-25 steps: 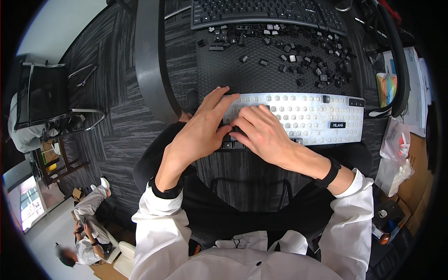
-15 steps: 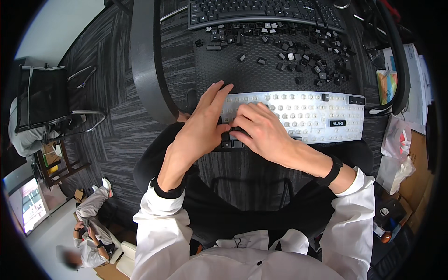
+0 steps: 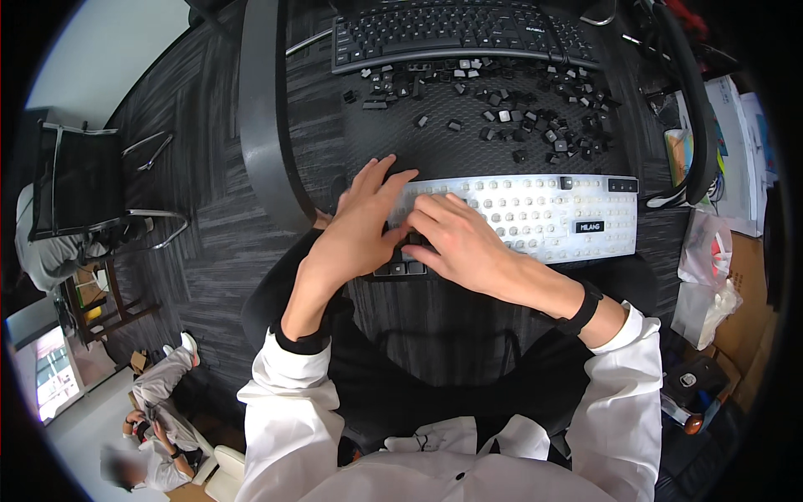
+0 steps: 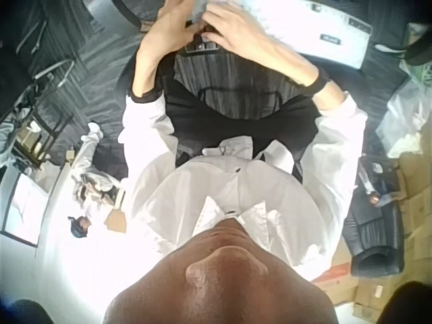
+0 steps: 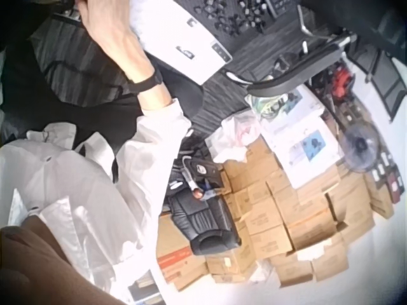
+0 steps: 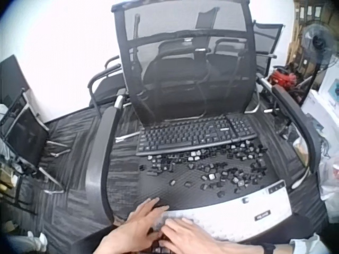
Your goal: The person is putting keycaps back onto a mechanical keyboard.
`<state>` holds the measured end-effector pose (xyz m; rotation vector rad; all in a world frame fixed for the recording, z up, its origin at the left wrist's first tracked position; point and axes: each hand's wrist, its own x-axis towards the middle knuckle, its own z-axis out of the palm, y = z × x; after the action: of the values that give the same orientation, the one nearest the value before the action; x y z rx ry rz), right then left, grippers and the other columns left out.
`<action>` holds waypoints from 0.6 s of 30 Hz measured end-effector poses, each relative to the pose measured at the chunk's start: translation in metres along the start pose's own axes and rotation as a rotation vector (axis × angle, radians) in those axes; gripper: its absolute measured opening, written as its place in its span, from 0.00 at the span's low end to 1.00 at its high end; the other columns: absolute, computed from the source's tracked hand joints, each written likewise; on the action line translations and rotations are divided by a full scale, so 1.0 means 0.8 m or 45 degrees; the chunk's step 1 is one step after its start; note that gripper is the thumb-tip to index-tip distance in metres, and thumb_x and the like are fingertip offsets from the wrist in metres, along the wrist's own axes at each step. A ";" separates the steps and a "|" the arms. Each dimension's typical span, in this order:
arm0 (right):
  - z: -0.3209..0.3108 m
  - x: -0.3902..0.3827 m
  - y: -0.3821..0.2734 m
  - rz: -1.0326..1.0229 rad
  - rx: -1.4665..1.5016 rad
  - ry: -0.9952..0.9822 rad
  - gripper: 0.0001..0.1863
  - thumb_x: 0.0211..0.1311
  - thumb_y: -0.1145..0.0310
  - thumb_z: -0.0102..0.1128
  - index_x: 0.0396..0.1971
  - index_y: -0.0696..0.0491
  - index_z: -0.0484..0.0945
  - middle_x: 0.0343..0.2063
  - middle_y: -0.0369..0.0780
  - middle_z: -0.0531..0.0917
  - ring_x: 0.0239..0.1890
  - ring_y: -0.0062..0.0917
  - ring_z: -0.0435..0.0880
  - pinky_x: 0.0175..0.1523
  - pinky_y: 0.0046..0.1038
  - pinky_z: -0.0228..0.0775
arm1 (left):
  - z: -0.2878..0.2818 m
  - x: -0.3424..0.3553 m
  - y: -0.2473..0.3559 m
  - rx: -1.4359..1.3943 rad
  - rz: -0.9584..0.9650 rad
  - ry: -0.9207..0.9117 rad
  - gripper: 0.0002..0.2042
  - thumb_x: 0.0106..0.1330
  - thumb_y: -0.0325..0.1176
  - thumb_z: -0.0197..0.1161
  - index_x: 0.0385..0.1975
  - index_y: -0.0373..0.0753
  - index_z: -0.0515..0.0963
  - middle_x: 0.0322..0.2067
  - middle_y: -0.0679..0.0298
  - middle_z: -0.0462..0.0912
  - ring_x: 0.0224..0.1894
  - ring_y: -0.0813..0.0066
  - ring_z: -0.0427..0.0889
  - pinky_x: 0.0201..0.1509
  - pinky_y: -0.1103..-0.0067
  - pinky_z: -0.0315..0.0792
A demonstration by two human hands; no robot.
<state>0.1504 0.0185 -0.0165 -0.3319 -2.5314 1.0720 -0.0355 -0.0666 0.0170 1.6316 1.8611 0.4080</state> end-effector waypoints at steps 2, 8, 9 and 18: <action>-0.008 0.002 0.000 0.022 0.037 0.106 0.13 0.60 0.72 0.72 0.41 0.59 0.80 0.40 0.44 0.78 0.43 0.42 0.81 0.51 0.40 0.73 | -0.006 0.005 -0.004 -0.033 0.034 0.044 0.36 0.60 0.18 0.70 0.71 0.42 0.71 0.75 0.48 0.65 0.80 0.45 0.58 0.80 0.60 0.62; -0.060 0.026 0.054 0.181 -0.321 0.282 0.15 0.64 0.71 0.69 0.47 0.62 0.82 0.43 0.44 0.79 0.44 0.41 0.80 0.53 0.39 0.74 | 0.012 0.034 0.002 -0.062 0.168 0.534 0.23 0.64 0.19 0.66 0.60 0.32 0.76 0.59 0.48 0.76 0.65 0.45 0.73 0.69 0.62 0.71; -0.065 0.031 0.064 0.175 -0.323 0.280 0.15 0.64 0.71 0.69 0.47 0.62 0.82 0.43 0.44 0.79 0.44 0.41 0.80 0.53 0.39 0.74 | 0.017 0.041 0.003 -0.017 0.218 0.622 0.20 0.65 0.19 0.65 0.58 0.32 0.77 0.53 0.50 0.77 0.57 0.47 0.75 0.63 0.61 0.73; -0.063 0.042 0.093 0.183 -0.730 0.263 0.10 0.62 0.70 0.71 0.38 0.59 0.84 0.42 0.42 0.79 0.48 0.35 0.77 0.55 0.35 0.71 | 0.031 0.057 0.005 -0.110 0.099 0.671 0.15 0.66 0.21 0.66 0.52 0.38 0.81 0.46 0.58 0.79 0.51 0.62 0.79 0.51 0.71 0.75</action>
<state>0.1463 0.1135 -0.0298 -0.7419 -2.6032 0.3051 -0.0185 -0.0254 -0.0105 1.6475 2.1136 1.0188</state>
